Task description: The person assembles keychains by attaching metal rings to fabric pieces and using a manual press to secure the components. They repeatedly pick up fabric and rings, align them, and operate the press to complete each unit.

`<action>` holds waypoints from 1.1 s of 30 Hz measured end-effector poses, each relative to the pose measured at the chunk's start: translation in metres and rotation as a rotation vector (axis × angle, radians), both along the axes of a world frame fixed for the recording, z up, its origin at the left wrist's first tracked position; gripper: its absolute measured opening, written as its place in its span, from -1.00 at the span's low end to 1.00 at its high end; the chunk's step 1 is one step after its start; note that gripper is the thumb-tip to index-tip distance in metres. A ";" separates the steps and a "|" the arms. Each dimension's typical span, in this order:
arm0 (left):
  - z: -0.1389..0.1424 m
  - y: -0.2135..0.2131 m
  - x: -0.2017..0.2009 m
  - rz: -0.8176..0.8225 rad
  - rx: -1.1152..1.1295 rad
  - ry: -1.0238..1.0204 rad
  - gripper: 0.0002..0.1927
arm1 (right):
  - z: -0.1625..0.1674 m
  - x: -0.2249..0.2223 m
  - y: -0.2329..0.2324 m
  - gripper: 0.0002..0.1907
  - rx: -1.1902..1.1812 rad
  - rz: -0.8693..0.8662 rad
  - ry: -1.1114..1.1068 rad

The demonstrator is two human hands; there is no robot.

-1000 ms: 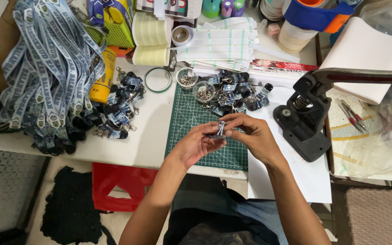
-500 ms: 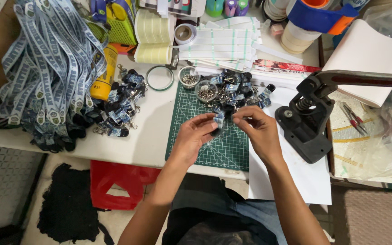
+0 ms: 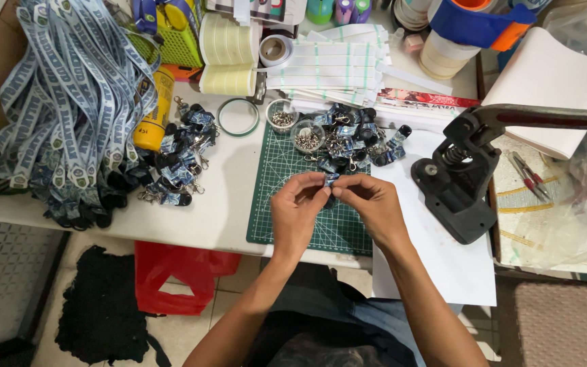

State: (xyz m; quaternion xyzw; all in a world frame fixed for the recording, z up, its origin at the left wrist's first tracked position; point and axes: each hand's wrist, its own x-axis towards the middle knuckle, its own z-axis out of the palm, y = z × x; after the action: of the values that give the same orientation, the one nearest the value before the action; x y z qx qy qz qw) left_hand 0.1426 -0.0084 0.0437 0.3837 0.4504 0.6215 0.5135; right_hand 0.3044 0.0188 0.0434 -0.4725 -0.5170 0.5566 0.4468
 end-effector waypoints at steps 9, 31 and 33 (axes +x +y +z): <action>0.009 -0.004 0.001 0.008 -0.019 0.099 -0.76 | 0.011 -0.001 -0.001 -0.66 -0.040 0.004 0.005; -0.015 -0.009 0.000 0.044 -0.066 -0.014 -0.80 | -0.020 -0.010 0.001 -0.89 0.028 0.019 -0.156; -0.014 -0.009 0.000 0.045 -0.054 -0.026 -0.81 | -0.016 -0.011 0.001 -0.87 0.016 0.045 -0.093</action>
State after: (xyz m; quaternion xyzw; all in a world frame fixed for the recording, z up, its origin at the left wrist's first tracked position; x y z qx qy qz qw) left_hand 0.1424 -0.0178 0.0301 0.3515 0.4690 0.6251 0.5154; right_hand 0.2929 0.0203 0.0277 -0.4825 -0.5523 0.5399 0.4132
